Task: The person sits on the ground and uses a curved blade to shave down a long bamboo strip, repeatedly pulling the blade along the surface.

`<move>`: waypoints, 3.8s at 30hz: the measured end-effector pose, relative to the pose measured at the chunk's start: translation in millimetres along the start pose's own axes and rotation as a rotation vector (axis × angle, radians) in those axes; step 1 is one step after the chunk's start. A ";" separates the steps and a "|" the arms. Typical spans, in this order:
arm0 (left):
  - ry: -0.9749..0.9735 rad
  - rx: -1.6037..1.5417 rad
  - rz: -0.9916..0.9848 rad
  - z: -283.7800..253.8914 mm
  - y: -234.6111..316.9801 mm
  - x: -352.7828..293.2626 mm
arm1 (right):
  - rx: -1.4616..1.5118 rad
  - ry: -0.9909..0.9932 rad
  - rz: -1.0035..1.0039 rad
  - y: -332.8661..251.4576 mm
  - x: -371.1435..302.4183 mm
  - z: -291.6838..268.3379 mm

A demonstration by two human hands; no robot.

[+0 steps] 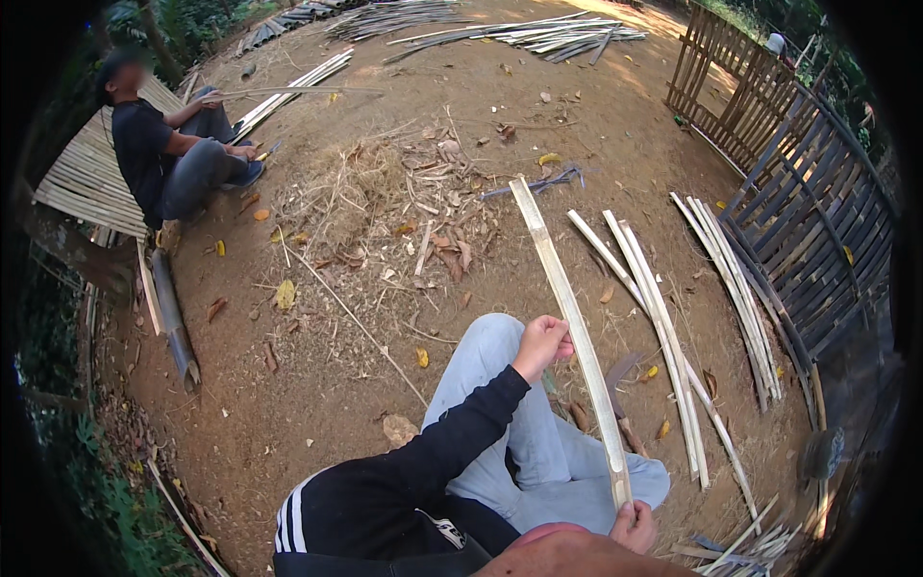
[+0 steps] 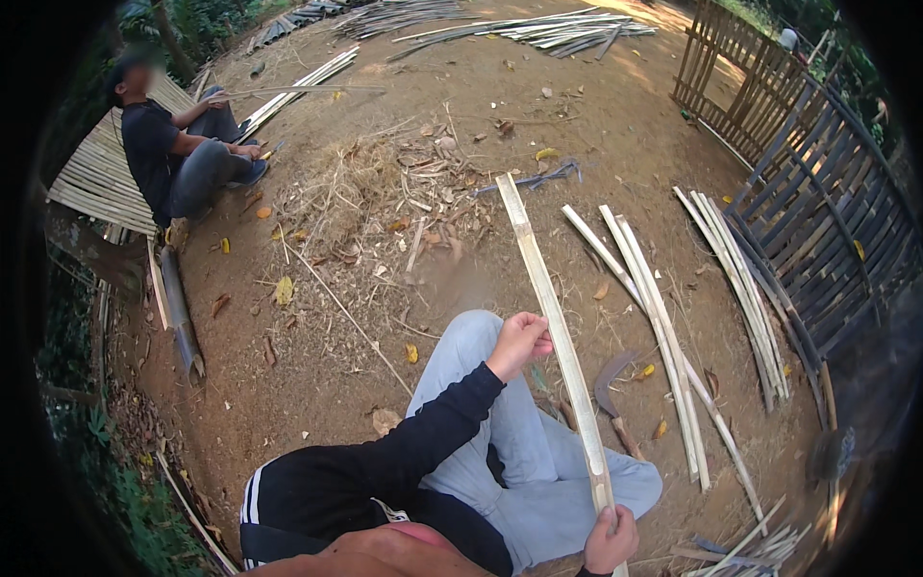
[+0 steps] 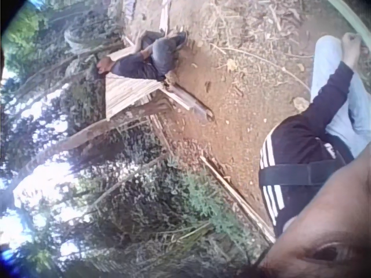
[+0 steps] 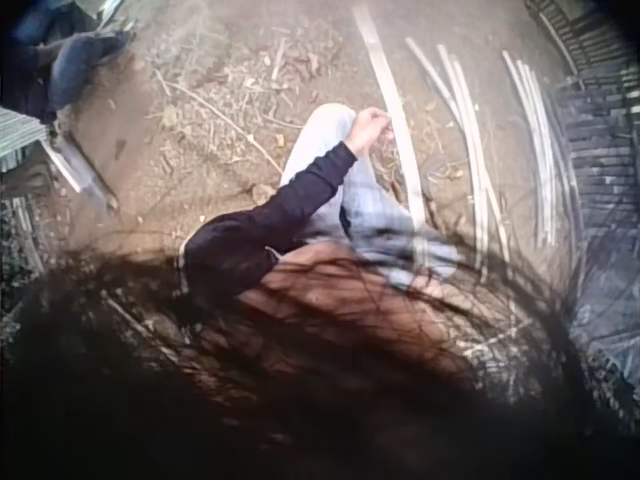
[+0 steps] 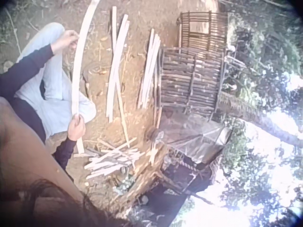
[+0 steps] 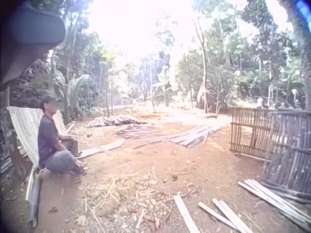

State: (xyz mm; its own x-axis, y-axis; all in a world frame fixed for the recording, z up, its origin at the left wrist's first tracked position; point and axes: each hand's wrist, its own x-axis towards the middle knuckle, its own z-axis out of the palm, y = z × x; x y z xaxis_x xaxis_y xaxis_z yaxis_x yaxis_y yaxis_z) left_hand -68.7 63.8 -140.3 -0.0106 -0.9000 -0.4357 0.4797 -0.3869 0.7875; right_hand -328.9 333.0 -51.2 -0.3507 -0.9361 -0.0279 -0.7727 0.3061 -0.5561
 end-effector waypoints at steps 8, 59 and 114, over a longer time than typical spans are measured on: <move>0.005 -0.071 -0.030 4.2 5.1 -1.3 | 0.022 -0.102 -0.003 25.2 -1.4 7.6; 0.015 -0.009 0.063 3.4 9.1 -9.0 | 0.070 0.008 -0.210 -4.5 -20.1 20.1; -0.352 -0.512 -0.109 17.3 6.3 7.4 | 0.832 -0.381 0.290 -85.2 16.0 78.5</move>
State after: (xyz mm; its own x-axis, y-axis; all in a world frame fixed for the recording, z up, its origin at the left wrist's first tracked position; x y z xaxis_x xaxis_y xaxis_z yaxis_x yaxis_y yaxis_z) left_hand -80.9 51.2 -131.0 -0.3296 -0.9067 -0.2632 0.8178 -0.4135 0.4004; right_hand -227.2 278.3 -69.5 -0.1608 -0.8814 -0.4441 -0.0085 0.4512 -0.8924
